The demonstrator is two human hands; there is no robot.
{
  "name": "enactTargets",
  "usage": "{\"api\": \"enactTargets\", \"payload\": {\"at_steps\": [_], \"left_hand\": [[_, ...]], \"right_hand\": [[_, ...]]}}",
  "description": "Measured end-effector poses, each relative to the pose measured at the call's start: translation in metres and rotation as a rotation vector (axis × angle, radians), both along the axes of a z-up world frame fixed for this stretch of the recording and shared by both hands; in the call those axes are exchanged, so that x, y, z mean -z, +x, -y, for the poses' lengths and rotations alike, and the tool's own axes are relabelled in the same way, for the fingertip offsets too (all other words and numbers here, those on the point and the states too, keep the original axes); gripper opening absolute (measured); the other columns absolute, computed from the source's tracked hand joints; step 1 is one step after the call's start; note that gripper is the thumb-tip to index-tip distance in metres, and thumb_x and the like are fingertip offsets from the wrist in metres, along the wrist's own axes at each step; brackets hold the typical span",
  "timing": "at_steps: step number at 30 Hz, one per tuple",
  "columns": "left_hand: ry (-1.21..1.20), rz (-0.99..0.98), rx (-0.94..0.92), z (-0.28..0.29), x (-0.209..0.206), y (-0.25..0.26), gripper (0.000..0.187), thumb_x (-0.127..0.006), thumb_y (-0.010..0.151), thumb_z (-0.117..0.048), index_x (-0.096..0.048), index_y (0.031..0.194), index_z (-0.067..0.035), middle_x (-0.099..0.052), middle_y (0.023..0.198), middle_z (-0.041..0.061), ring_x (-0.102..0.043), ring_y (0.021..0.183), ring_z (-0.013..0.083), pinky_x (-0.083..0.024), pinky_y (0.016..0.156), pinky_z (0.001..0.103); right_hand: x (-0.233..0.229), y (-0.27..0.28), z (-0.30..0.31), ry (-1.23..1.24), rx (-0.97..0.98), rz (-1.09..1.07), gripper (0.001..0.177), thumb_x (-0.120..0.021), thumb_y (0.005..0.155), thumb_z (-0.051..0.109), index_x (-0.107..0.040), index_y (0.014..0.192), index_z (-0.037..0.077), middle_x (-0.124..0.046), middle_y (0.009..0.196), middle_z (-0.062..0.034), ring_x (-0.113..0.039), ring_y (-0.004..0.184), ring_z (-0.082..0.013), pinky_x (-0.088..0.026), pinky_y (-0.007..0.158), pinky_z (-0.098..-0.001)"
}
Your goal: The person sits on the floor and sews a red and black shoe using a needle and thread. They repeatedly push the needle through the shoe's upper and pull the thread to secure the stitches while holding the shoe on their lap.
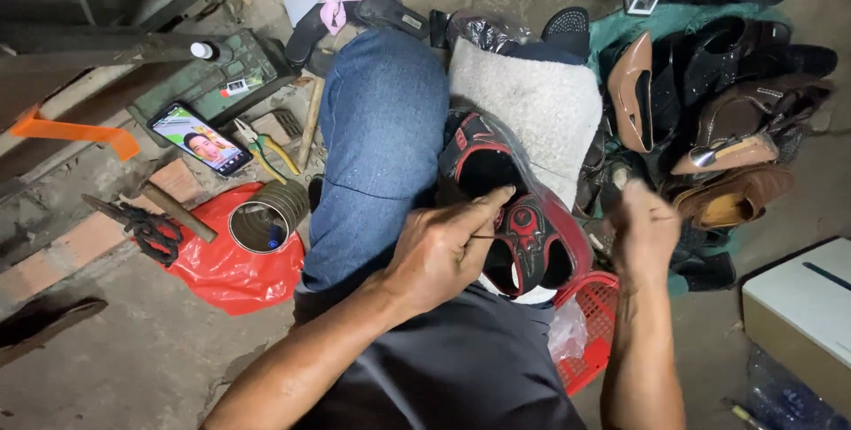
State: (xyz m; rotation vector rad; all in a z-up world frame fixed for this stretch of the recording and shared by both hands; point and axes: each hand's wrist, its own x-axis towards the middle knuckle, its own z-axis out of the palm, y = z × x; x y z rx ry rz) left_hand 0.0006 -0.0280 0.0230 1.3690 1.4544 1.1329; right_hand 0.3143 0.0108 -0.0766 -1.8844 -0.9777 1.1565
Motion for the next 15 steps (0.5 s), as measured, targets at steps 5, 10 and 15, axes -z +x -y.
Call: {"api": "enactTargets", "payload": {"at_steps": [5,10,15], "left_hand": [[0.027,0.025,-0.013,0.0,0.005,-0.001,0.032,-0.054,0.097,-0.002,-0.071,0.124,-0.005,-0.072,0.073,0.017,-0.073,0.07,0.0357,-0.059,0.061,0.04],[0.053,0.014,0.093,-0.001,0.001,-0.011,0.043,-0.062,0.083,0.011,-0.064,0.125,0.008,-0.078,0.089,0.014,-0.067,0.056,0.0184,-0.053,0.052,0.031],[0.079,0.004,0.081,-0.001,0.003,-0.011,0.041,-0.063,0.083,0.01,-0.065,0.125,0.008,-0.079,0.09,0.014,-0.069,0.059,0.0187,-0.055,0.053,0.03]], "right_hand": [[-0.007,0.005,-0.003,0.049,0.083,-0.234,0.035,-0.069,0.108,0.031,-0.054,0.079,0.018,-0.038,0.059,0.0031,-0.043,0.047,-0.0104,-0.036,0.047,-0.0212],[-0.086,-0.028,-0.002,0.344,-0.177,-0.937,0.018,-0.067,0.11,0.022,-0.079,0.11,0.008,-0.075,0.119,-0.0131,-0.076,0.099,-0.016,-0.066,0.08,-0.0252],[-0.109,-0.053,-0.003,0.462,-0.635,-0.923,0.026,-0.057,0.114,0.031,-0.06,0.093,0.015,-0.071,0.097,-0.0039,-0.055,0.058,-0.0047,-0.049,0.048,-0.0192]]}}
